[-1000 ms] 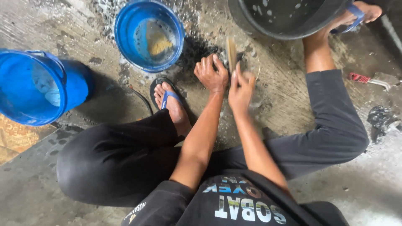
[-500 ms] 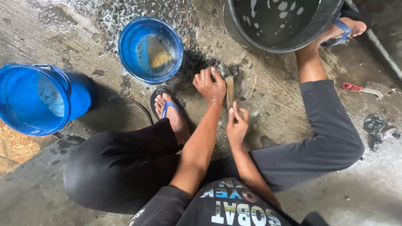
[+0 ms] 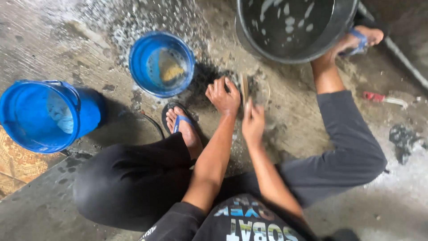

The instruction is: Cleaning a mechanical component using a brush and soapy water while sitting on the floor.

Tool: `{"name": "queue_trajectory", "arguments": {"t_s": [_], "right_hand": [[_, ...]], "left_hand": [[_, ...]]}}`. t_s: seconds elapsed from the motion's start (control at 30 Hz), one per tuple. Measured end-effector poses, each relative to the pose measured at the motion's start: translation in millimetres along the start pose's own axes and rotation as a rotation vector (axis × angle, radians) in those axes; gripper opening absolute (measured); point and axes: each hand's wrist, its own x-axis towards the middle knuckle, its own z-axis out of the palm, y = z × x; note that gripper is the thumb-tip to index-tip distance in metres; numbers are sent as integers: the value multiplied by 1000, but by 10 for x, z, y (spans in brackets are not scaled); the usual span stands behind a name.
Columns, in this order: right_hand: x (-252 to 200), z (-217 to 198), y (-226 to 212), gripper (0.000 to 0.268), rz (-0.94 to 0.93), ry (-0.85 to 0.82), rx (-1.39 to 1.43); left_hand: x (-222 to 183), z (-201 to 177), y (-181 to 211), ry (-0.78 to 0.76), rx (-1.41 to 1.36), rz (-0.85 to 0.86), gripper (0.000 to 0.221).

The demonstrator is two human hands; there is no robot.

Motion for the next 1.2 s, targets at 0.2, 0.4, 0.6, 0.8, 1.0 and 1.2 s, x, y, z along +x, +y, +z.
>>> {"name": "queue_trajectory", "arguments": {"t_s": [0.2, 0.4, 0.6, 0.8, 1.0, 1.2], "right_hand": [[264, 141, -126, 28, -69, 140, -65], [-82, -22, 25, 28, 30, 76, -68], [325, -21, -161, 26, -4, 86, -38], [-362, -525, 41, 31, 80, 30, 60], [181, -876, -633, 75, 850, 159, 306], [514, -274, 354, 25, 1146, 0, 804]], "left_hand": [[-2, 52, -68, 20, 34, -17, 7], [-78, 107, -103, 68, 48, -18, 6], [-53, 215, -130, 128, 91, -44, 6], [-10, 150, 16, 120, 75, -63, 5], [7, 200, -165, 151, 51, -157, 10], [43, 141, -101, 140, 45, -162, 10]]}}
